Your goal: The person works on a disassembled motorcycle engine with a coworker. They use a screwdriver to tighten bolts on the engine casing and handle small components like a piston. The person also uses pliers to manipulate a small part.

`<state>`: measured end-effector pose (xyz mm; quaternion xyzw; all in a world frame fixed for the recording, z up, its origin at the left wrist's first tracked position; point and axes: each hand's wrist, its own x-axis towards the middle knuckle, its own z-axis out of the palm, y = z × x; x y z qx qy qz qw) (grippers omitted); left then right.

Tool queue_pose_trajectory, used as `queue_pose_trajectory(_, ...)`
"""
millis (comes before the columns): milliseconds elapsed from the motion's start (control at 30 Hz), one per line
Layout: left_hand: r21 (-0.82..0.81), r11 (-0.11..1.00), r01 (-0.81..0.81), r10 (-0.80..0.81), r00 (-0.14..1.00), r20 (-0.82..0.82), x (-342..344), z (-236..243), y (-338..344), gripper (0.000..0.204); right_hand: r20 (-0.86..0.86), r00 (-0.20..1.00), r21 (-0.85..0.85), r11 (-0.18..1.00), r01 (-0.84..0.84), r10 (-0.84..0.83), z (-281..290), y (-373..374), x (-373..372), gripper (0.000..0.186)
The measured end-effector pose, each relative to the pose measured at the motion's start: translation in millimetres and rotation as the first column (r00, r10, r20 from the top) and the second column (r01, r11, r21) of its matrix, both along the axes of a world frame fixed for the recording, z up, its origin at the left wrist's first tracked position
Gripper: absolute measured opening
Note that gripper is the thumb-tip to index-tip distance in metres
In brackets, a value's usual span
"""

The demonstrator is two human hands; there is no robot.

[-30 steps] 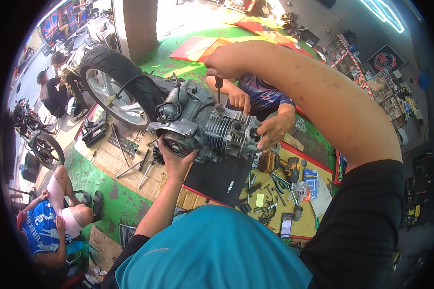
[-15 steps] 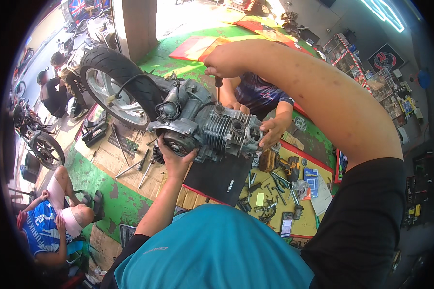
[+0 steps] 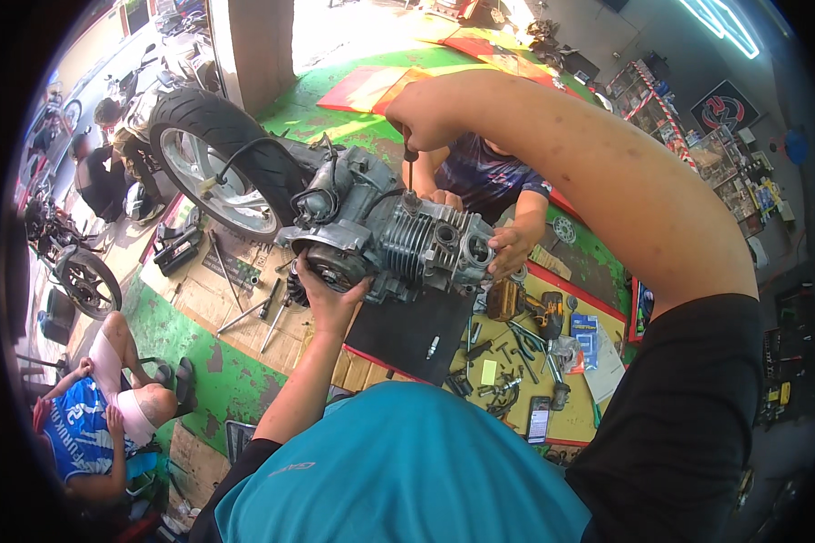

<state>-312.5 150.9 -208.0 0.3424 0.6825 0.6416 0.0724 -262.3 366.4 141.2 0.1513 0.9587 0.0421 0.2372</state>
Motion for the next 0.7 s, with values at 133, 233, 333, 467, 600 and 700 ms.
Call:
queue_pose_trajectory(133, 0.002, 1.0, 0.004, -0.004, 0.999, 0.045, 0.2, -1.2, 0.3, 0.126, -0.001, 1.0, 0.0, 1.0, 0.024, -0.024, 2.6, -3.9, -0.4, 0.023)
queue_pose_trajectory(233, 0.011, 1.0, 0.009, -0.009, 0.999, 0.048, -0.4, -0.8, 0.4, 0.126, 0.011, 0.999, 0.004, 0.999, 0.033, -0.033, 3.8, -6.0, -1.0, 0.023)
queue_pose_trajectory(333, -0.004, 1.0, 0.013, -0.013, 0.999, 0.04, 0.3, -1.2, 0.8, 0.126, 0.004, 1.0, -0.008, 1.0, 0.02, -0.02, 1.8, -1.2, 0.9, 0.024)
queue_pose_trajectory(467, -0.002, 1.0, 0.0, 0.0, 1.0, 0.019, -0.6, -4.1, 0.6, 0.126, -0.001, 1.0, 0.001, 1.0, 0.001, -0.001, -1.0, 0.9, -0.8, 0.024)
queue_pose_trajectory(600, 0.018, 1.0, 0.011, -0.012, 1.0, 0.029, -0.3, -4.0, 1.6, 0.125, 0.004, 1.0, 0.033, 0.999, -0.02, 0.019, -2.2, 2.6, -1.6, 0.023)
queue_pose_trajectory(700, 0.027, 1.0, 0.008, -0.008, 1.0, 0.018, 0.4, -1.5, 1.1, 0.125, 0.012, 1.0, 0.036, 0.999, -0.012, 0.012, -2.5, 3.2, -1.2, 0.024)
